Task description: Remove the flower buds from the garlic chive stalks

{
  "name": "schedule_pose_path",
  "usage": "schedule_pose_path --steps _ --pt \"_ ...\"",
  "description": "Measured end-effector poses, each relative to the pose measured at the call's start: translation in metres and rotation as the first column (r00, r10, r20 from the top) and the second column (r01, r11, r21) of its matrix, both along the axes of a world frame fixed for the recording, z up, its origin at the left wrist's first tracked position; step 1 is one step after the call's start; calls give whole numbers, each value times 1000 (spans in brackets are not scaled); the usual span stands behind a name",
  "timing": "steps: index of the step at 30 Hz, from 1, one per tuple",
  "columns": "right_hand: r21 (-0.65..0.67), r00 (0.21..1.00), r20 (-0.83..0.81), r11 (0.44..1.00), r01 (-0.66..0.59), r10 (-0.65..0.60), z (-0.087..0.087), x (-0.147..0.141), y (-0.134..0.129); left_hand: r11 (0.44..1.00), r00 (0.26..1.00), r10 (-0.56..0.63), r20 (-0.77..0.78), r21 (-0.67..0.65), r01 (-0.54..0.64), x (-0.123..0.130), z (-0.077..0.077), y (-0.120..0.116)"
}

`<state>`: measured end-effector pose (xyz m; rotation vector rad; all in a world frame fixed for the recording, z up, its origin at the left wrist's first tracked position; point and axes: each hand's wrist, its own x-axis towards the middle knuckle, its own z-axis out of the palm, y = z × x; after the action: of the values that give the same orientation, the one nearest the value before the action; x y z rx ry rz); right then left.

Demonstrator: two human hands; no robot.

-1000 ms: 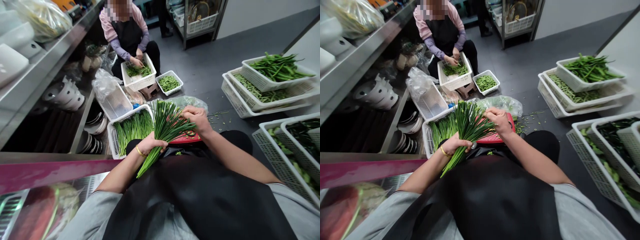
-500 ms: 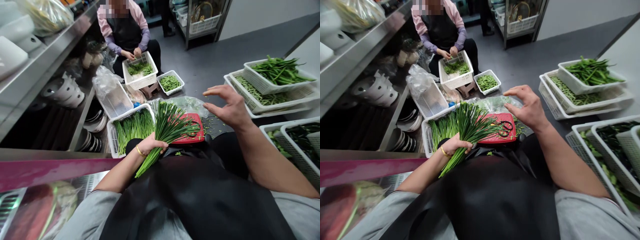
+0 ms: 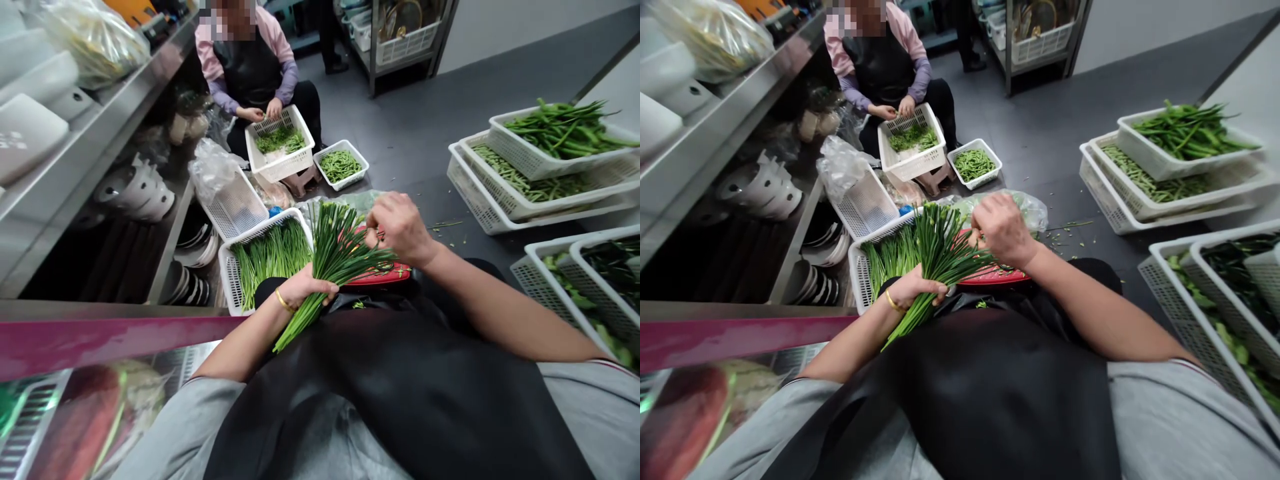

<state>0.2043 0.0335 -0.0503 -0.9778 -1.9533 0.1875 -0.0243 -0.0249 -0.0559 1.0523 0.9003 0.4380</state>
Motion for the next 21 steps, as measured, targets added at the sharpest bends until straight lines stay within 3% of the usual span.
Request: schedule_pose_path --steps 3,5,7,9,13,17,21 --pt "-148 913 -407 988 -52 -13 -2 5 -1 1000 1000 31 -3 6 -31 0 0 0" --pt "-127 895 -445 988 -91 25 6 12 -6 999 999 33 -3 8 -33 0 0 0" --pt "-38 956 -278 994 -104 89 18 16 -13 1000 1000 14 6 8 -14 0 -1 1" --pt "87 992 -10 988 -127 128 30 16 -18 1000 1000 -2 21 7 2 1 -2 3" --pt "279 931 346 934 -222 118 37 9 -10 1000 999 -13 41 3 13 2 -3 4" --pt "255 869 490 943 -214 65 29 5 -4 1000 998 -7 56 1 7 1 -3 3" --pt "236 880 471 970 -59 -61 13 -7 -15 1000 999 26 31 17 -26 2 -5 3"
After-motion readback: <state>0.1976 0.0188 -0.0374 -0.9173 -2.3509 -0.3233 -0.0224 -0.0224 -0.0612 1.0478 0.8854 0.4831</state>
